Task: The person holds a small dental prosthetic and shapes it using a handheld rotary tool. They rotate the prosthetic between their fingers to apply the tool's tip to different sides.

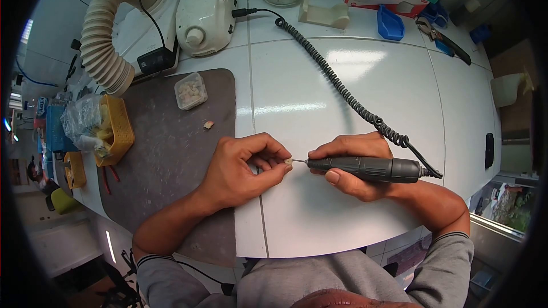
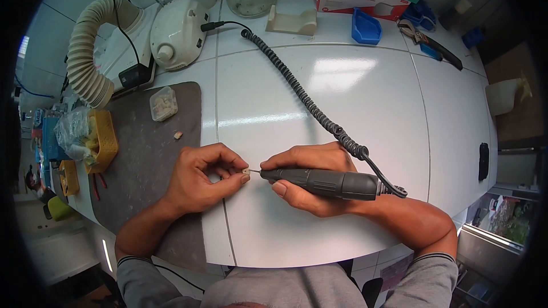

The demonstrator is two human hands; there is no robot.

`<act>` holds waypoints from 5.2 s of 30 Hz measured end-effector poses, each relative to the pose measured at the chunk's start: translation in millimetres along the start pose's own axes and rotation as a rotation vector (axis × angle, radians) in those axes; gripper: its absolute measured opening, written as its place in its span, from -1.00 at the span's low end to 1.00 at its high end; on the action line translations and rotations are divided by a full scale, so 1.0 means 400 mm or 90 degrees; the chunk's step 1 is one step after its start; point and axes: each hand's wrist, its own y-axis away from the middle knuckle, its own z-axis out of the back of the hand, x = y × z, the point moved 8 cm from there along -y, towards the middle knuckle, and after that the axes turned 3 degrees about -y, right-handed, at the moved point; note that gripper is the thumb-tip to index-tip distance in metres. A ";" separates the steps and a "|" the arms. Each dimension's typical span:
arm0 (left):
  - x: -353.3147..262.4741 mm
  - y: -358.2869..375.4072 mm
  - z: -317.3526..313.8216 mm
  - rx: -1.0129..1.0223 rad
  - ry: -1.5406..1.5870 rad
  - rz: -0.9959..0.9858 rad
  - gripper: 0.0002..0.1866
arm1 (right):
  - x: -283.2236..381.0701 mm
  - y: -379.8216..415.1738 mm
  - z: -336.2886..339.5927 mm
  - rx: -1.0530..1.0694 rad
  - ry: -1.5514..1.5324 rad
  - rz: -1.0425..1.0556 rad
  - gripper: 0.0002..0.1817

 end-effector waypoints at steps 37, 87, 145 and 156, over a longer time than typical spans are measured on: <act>-0.006 0.001 0.002 0.004 0.002 -0.024 -0.82 | 0.002 0.005 0.002 0.007 0.005 0.010 -0.63; -0.010 0.004 -0.003 0.005 -0.008 -0.036 -0.84 | 0.011 0.002 -0.008 0.015 0.040 0.021 -0.65; -0.008 0.004 -0.007 0.015 -0.020 -0.064 -0.86 | 0.013 0.004 -0.011 0.024 0.067 0.018 -0.63; -0.007 0.005 -0.007 0.013 -0.022 -0.073 -0.86 | 0.016 0.005 -0.012 0.027 0.074 0.017 -0.65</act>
